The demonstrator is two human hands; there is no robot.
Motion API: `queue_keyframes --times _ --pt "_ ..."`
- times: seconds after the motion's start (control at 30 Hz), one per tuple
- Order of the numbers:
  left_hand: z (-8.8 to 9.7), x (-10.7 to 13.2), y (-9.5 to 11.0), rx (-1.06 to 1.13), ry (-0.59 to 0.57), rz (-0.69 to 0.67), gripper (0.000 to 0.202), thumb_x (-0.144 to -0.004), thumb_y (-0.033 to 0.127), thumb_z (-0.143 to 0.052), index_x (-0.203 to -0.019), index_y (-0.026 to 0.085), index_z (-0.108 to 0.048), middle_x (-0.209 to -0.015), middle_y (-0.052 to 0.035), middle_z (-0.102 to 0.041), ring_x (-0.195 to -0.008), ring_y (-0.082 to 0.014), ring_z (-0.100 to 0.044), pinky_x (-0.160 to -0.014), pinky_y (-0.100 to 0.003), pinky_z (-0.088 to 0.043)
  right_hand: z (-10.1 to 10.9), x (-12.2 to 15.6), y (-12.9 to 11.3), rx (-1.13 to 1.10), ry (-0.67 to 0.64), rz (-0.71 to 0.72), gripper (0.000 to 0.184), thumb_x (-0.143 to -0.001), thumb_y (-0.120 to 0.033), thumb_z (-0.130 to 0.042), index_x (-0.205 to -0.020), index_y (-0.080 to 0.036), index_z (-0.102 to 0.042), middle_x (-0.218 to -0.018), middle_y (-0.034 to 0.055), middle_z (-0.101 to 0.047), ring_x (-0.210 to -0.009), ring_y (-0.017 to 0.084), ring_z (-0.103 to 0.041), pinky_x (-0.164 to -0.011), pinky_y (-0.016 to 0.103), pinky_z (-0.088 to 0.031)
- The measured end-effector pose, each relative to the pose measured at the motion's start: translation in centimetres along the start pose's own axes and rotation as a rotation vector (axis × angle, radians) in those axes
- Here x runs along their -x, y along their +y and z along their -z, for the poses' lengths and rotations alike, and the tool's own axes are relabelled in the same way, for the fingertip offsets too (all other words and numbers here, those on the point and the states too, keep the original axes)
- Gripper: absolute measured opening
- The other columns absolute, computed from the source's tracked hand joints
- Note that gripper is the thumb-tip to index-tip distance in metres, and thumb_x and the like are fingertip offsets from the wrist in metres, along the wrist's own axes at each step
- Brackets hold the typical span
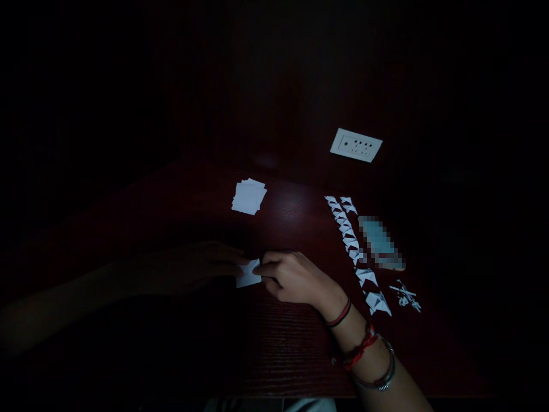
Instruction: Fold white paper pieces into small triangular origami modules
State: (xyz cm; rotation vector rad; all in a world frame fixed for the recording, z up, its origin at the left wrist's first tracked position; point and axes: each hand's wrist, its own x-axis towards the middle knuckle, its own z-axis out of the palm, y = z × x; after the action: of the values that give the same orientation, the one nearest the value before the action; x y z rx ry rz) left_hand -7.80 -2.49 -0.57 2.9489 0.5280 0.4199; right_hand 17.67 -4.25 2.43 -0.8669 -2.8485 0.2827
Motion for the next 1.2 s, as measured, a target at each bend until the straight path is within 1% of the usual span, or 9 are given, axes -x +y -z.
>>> queue_keyframes --times 0.1,0.23,0.43,0.6,0.73,0.83,0.97,1.07,1.2 --pt "0.3 0.1 0.2 0.001 -0.015 0.004 0.056 -0.073 0.002 -0.043 -0.123 0.028 -0.04 -0.133 0.0002 -0.035 -0.12 -0.019 -0.031 -0.097 -0.036 -0.03 -0.1 -0.1 -0.1 -0.003 -0.015 -0.008 0.03 -0.081 -0.016 -0.043 -0.107 -0.02 -0.058 -0.098 0.0035 -0.055 -0.082 0.013 -0.054 -0.076 0.025 -0.043" --pt "0.7 0.0 0.4 0.015 -0.044 0.014 0.053 -0.075 0.004 -0.043 -0.122 0.028 -0.041 -0.132 0.0009 -0.035 -0.12 -0.0192 -0.031 -0.097 -0.037 -0.03 -0.1 -0.1 0.0 -0.02 -0.012 -0.009 0.03 -0.081 -0.017 -0.043 -0.107 -0.019 -0.058 -0.099 0.0038 -0.055 -0.083 0.013 -0.055 -0.077 0.025 -0.043" --pt "0.7 -0.1 0.4 -0.004 -0.042 0.025 0.056 -0.076 0.005 -0.043 -0.125 0.03 -0.036 -0.131 0.0008 -0.037 -0.118 -0.0189 -0.033 -0.097 -0.037 -0.031 -0.1 -0.3 -0.6 -0.088 -0.017 0.027 0.031 -0.081 -0.016 -0.044 -0.109 -0.018 -0.056 -0.101 0.0046 -0.055 -0.087 0.014 -0.054 -0.078 0.025 -0.043" --pt "0.8 -0.4 0.4 -0.02 -0.051 0.036 0.053 -0.076 0.006 -0.043 -0.124 0.03 -0.039 -0.129 0.0006 -0.04 -0.116 -0.0187 -0.035 -0.096 -0.036 -0.031 0.0 -0.4 -0.8 -0.15 -0.009 0.041 0.027 -0.08 -0.014 -0.045 -0.103 -0.014 -0.06 -0.096 0.006 -0.057 -0.086 0.013 -0.054 -0.077 0.025 -0.043" --pt "0.9 -0.5 0.4 -0.036 -0.061 0.038 0.053 -0.075 0.005 -0.044 -0.121 0.031 -0.042 -0.127 0.0008 -0.041 -0.114 -0.0187 -0.037 -0.095 -0.035 -0.031 0.2 -0.4 -0.9 -0.189 -0.031 0.098 0.023 -0.078 -0.011 -0.046 -0.092 -0.013 -0.063 -0.093 0.0047 -0.059 -0.082 0.012 -0.054 -0.074 0.022 -0.043" --pt "0.8 -0.4 0.4 -0.04 -0.041 0.042 0.051 -0.076 0.006 -0.044 -0.12 0.031 -0.043 -0.126 0.0008 -0.042 -0.114 -0.019 -0.038 -0.095 -0.035 -0.031 0.3 -0.3 -0.9 -0.174 -0.037 0.112 0.021 -0.078 -0.01 -0.046 -0.088 -0.013 -0.064 -0.089 0.0036 -0.059 -0.077 0.011 -0.054 -0.071 0.021 -0.042" --pt "0.6 0.0 0.6 -0.03 -0.017 0.05 0.047 -0.078 0.008 -0.044 -0.12 0.029 -0.043 -0.127 0.0011 -0.042 -0.114 -0.0189 -0.038 -0.095 -0.034 -0.032 0.0 -0.3 -0.3 -0.103 0.051 0.028 0.023 -0.079 -0.012 -0.045 -0.093 -0.015 -0.063 -0.083 0.0031 -0.057 -0.071 0.011 -0.052 -0.067 0.022 -0.042" --pt "0.7 0.1 0.9 -0.009 -0.005 0.018 0.046 -0.077 0.006 -0.044 -0.118 0.027 -0.046 -0.127 0.0002 -0.043 -0.115 -0.0185 -0.037 -0.095 -0.033 -0.031 -0.2 -0.3 0.3 -0.086 0.116 -0.011 0.026 -0.081 -0.013 -0.044 -0.101 -0.017 -0.06 -0.086 0.0035 -0.055 -0.075 0.011 -0.052 -0.069 0.022 -0.042" --pt "0.8 -0.1 1.0 -0.024 0.013 0.024 0.043 -0.077 0.005 -0.044 -0.114 0.028 -0.05 -0.119 -0.0013 -0.048 -0.111 -0.0182 -0.041 -0.092 -0.033 -0.033 -0.5 -0.4 0.6 -0.093 0.064 0.021 0.027 -0.081 -0.014 -0.045 -0.102 -0.018 -0.061 -0.093 0.0042 -0.055 -0.079 0.011 -0.053 -0.074 0.022 -0.042"
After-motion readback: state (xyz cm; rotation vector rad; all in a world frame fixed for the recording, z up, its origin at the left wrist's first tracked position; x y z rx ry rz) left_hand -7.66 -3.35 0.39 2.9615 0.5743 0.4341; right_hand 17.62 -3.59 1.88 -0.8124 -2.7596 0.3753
